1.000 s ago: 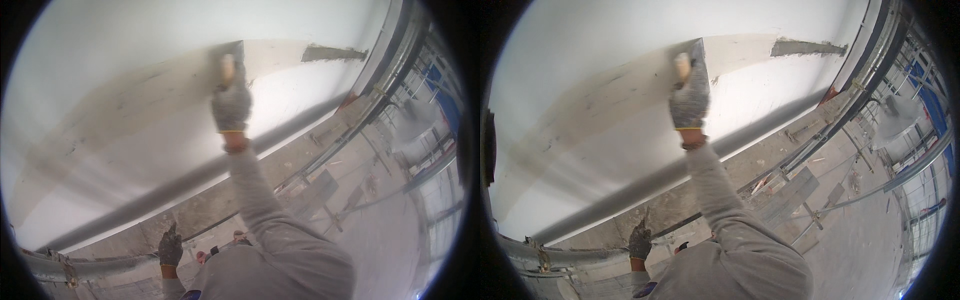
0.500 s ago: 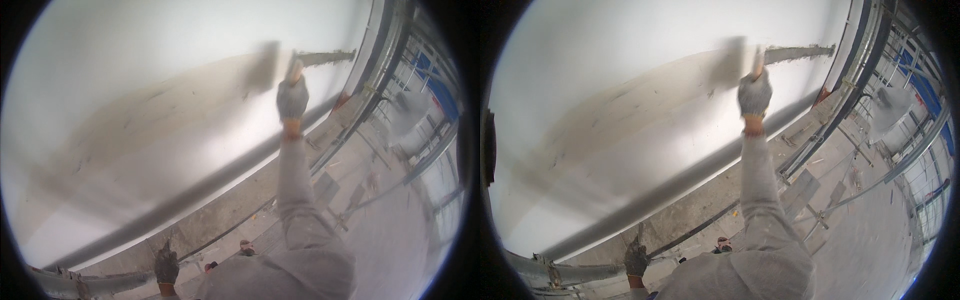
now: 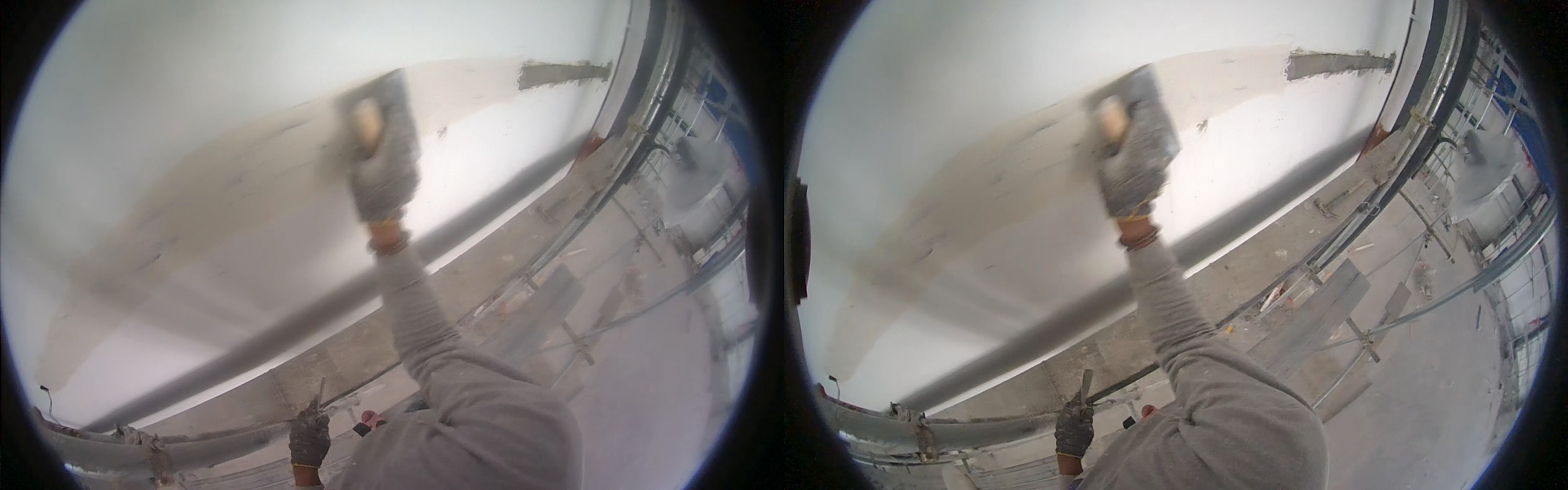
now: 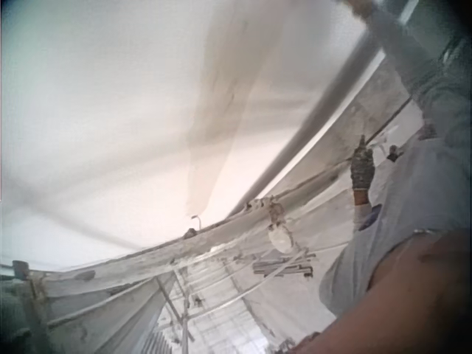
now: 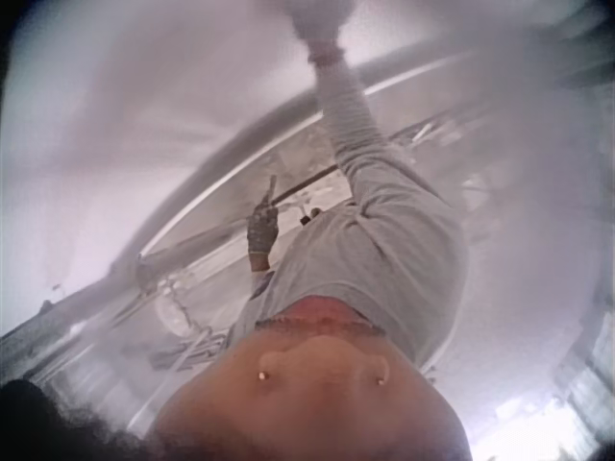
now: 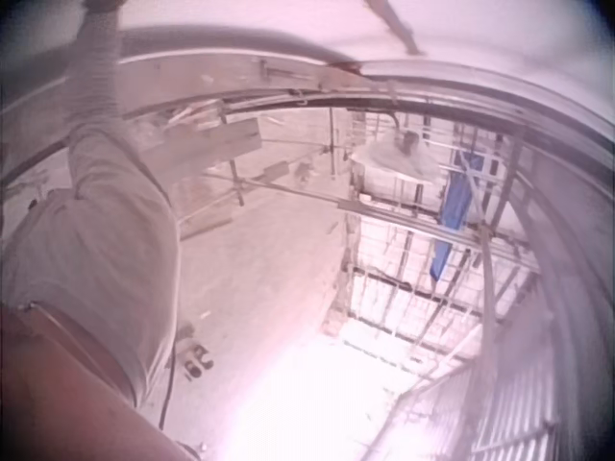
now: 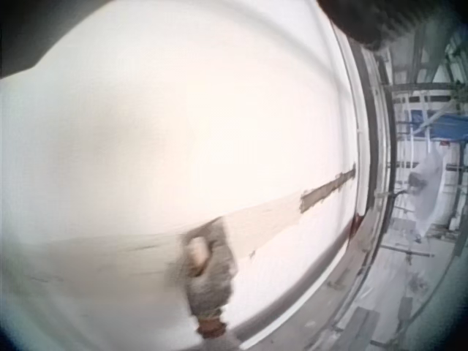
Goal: The person scoops plaster from a bucket using a trowel and applies it to a white ceiling surface. They spread the material in smooth strokes, working around metal pipes and scaffolding supports.
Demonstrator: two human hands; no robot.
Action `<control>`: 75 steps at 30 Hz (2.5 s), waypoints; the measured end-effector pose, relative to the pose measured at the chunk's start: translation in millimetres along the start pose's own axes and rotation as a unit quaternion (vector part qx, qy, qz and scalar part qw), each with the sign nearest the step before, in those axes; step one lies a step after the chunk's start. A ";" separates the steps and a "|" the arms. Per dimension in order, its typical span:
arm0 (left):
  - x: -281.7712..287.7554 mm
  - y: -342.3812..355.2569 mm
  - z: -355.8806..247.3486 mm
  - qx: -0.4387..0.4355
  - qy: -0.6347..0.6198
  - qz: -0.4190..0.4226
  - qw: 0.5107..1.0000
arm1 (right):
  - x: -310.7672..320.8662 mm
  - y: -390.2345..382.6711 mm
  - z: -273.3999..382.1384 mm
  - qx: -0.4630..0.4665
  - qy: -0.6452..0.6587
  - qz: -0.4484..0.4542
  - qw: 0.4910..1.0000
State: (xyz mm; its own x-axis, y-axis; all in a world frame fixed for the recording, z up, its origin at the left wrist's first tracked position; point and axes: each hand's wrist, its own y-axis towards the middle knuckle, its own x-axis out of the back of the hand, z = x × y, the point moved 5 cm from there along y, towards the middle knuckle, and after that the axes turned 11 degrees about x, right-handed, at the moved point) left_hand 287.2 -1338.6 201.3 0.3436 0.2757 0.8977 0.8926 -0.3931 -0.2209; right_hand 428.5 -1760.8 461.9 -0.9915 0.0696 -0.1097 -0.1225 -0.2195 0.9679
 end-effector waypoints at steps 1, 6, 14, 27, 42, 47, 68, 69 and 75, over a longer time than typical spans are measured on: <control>4.9 -4.0 4.2 0.008 -0.011 -0.008 1.000 | -6.0 -13.8 38.8 -0.023 0.035 0.029 0.999; -0.8 -5.2 24.2 -0.046 0.012 -0.065 0.997 | -26.6 -106.5 203.2 0.083 0.073 0.262 0.959; 22.4 -3.6 55.7 0.009 -0.728 0.225 0.647 | 79.5 -96.2 207.8 -0.172 0.595 0.493 0.611; 51.4 28.9 -36.3 -0.193 -0.700 0.253 0.639 | 201.6 -178.7 -40.1 -0.123 0.433 0.602 0.659; 56.3 46.4 -76.8 -0.155 0.079 -0.213 0.961 | 195.8 -142.6 10.5 -0.528 0.562 0.298 0.562; -5.7 18.4 -17.2 -0.069 0.027 -0.109 0.991 | 98.5 -35.0 6.8 -0.293 0.327 0.374 0.817; -27.0 -13.6 105.9 -0.296 -0.181 0.058 0.936 | -23.3 -15.1 225.0 -0.140 0.063 0.075 0.985; -26.3 -13.4 109.6 -0.235 -0.185 0.135 0.945 | -28.3 -18.6 241.3 -0.109 0.044 0.065 0.991; -14.1 -31.3 145.7 -0.269 -0.091 0.144 0.948 | -40.7 -49.8 316.6 -0.097 0.021 0.139 0.985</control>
State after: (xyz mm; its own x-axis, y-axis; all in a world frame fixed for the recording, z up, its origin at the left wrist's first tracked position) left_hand 297.0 -1202.4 140.1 0.6387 0.2169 0.7383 0.4937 -0.8515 -0.1769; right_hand 488.7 -1444.6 489.8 -0.9883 -0.0582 0.1410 0.1524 -0.4068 0.9007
